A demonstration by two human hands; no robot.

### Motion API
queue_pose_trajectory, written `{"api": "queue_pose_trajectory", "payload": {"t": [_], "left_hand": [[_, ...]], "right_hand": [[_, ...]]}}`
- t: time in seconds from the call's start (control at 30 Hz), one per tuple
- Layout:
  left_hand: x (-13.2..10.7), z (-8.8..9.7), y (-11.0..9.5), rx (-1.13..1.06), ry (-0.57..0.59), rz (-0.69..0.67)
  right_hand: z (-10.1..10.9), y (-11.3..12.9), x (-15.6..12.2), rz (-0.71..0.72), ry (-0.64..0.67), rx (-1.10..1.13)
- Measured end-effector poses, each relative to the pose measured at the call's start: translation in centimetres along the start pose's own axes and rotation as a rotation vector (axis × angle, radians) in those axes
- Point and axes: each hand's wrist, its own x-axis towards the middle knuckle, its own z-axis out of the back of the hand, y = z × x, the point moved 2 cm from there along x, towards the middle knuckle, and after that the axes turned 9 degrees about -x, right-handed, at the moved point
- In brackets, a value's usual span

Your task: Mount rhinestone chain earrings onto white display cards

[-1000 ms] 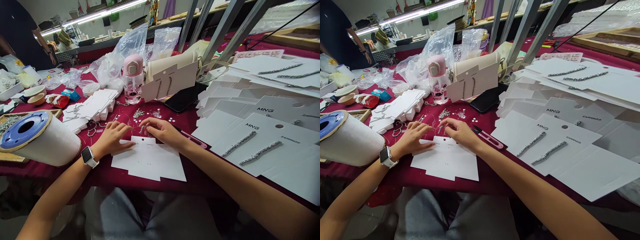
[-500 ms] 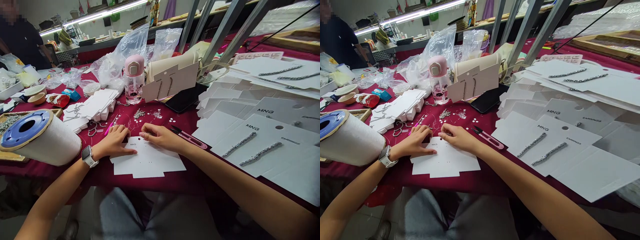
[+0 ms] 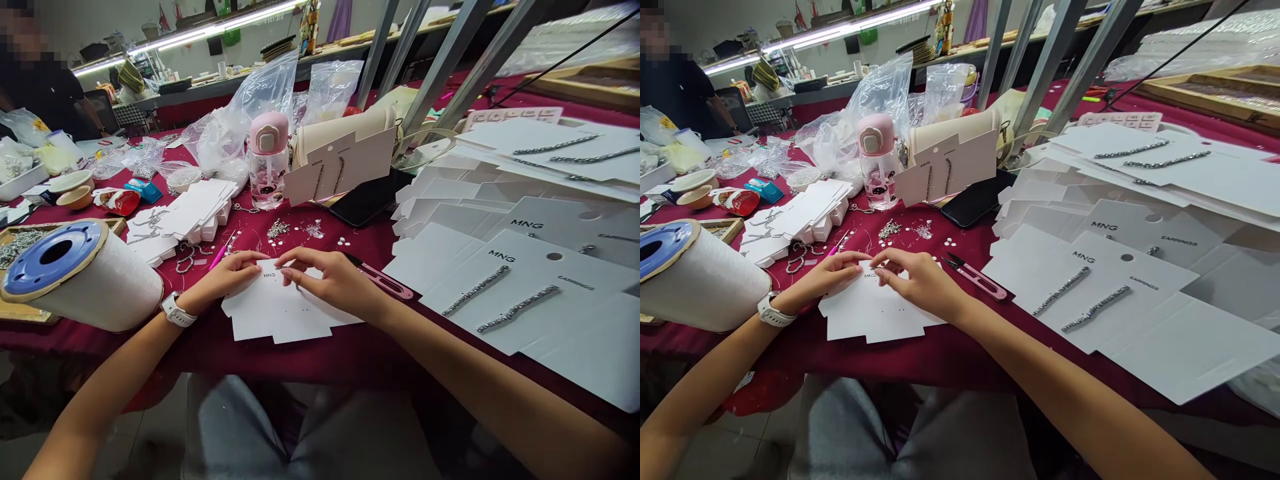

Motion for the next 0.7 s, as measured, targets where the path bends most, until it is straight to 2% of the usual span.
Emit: {"api": "queue_pose_trajectory", "payload": {"t": [0.2, 0.33, 0.4, 0.57, 0.7], "left_hand": [[0.1, -0.3, 0.0, -0.073, -0.088, 0.13], [0.1, -0.5, 0.0, -0.077, -0.131, 0.18], [0.1, -0.4, 0.1, -0.07, -0.111, 0.188], [0.2, -0.6, 0.5, -0.151, 0.022, 0.222], [0.0, -0.9, 0.0, -0.176, -0.006, 0.23]], "right_hand": [[-0.3, -0.3, 0.1, -0.033, -0.03, 0.005], [-0.5, -1.0, 0.3, -0.124, -0.03, -0.037], [-0.7, -1.2, 0.3, -0.162, -0.008, 0.013], [-1.0, -1.2, 0.4, -0.163, 0.037, 0.079], [-1.2, -1.3, 0.5, -0.151, 0.033, 0.048]]}}
